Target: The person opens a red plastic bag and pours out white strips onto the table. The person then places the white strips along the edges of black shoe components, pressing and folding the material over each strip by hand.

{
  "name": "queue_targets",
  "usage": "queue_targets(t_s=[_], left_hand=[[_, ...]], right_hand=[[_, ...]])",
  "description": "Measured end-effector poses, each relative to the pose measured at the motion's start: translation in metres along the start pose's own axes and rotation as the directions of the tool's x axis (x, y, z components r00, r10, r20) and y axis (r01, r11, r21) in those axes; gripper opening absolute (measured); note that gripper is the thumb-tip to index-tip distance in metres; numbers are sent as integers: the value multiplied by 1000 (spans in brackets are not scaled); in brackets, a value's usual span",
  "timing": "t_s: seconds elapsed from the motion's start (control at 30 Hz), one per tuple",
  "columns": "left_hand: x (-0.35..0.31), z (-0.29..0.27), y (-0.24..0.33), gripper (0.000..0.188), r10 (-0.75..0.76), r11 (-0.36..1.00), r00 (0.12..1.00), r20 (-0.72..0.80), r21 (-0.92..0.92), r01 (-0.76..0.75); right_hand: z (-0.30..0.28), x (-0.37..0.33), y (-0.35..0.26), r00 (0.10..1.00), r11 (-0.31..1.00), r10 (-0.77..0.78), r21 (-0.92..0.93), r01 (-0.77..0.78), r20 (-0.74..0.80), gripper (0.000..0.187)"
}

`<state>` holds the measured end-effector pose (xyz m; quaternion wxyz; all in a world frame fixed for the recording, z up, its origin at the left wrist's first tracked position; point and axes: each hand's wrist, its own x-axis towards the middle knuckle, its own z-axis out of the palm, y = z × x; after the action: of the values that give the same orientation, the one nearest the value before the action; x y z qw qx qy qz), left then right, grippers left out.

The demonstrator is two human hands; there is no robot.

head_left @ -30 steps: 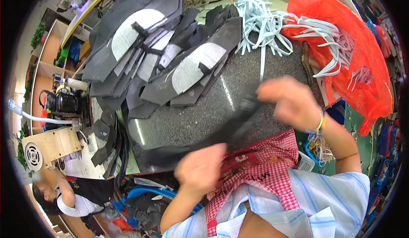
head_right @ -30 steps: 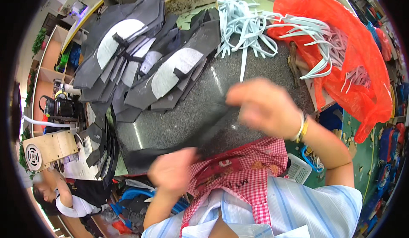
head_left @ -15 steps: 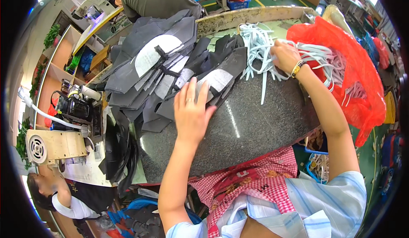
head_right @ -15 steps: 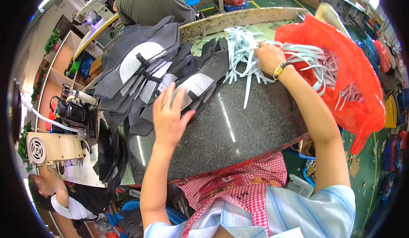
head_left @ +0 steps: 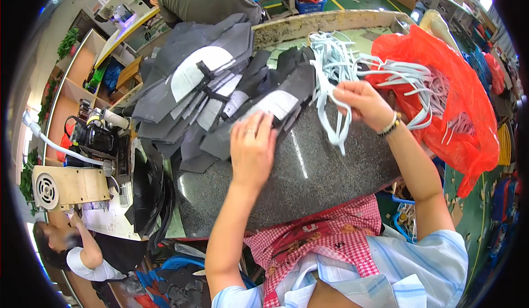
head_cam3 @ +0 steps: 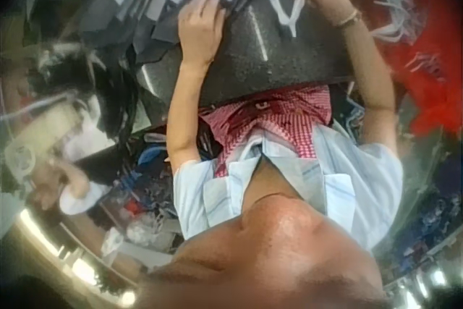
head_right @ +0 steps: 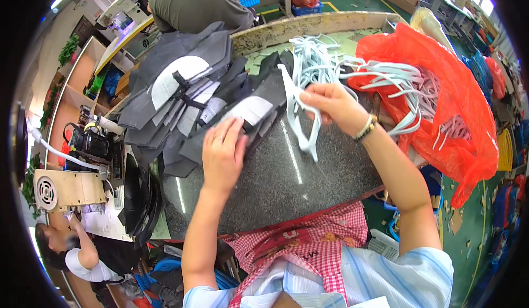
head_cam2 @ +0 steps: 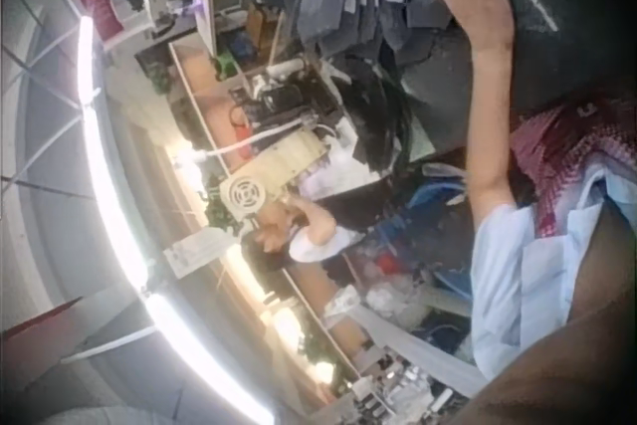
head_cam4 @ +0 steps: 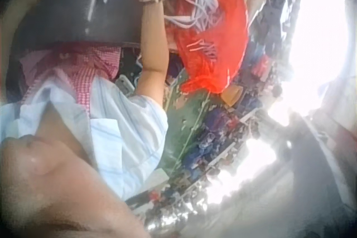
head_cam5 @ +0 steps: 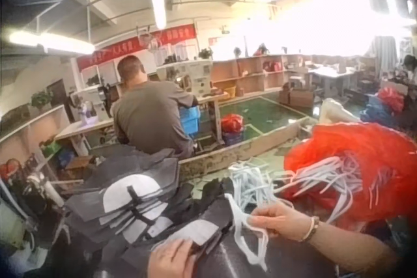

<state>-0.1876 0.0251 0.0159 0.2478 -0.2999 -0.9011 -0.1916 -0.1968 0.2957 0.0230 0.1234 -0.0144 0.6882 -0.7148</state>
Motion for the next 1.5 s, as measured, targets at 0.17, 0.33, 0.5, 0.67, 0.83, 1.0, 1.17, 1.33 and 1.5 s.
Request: queue_targets(t_s=[0.17, 0.33, 0.5, 0.67, 0.83, 1.0, 1.17, 1.33, 1.5], left_hand=[[-11, 9, 35, 43, -202, 474, 924, 326, -793, 383], [-39, 1, 13, 20, -189, -26, 653, 733, -668, 743], [-79, -25, -3, 14, -85, -250, 828, 554, -816, 520], [-69, -18, 11, 10, -313, -449, 823, 473, -838, 311], [-52, -5, 36, 17, -429, -383, 715, 551, -829, 409], [-55, 0, 50, 21, -494, -256, 708, 505, -863, 437], [-56, 5, 50, 22, -485, -296, 689, 538, -843, 450], [-58, 10, 54, 51, -305, -249, 685, 662, -750, 613], [-57, 16, 64, 43, -312, -243, 723, 616, -788, 566]], right_hand=[[26, -39, 2, 977, 1000, 13, -21, -9, 211, 21], [-9, -35, 12, 990, 995, 7, 98, 6, -137, 17], [-36, -24, 28, 974, 960, -40, 262, 99, -223, 13], [-1, -27, 39, 999, 814, -26, 579, 49, -47, 15], [39, -35, 36, 995, 892, 8, 450, 36, -94, 38], [60, -57, 38, 783, 750, -480, -648, 132, -395, 96], [63, -79, 35, 842, 540, -514, -702, 464, 161, 36], [68, -79, 34, 965, 919, -261, -309, 244, -14, 23], [65, -78, 31, 946, 838, -304, -441, 321, 112, 24]])
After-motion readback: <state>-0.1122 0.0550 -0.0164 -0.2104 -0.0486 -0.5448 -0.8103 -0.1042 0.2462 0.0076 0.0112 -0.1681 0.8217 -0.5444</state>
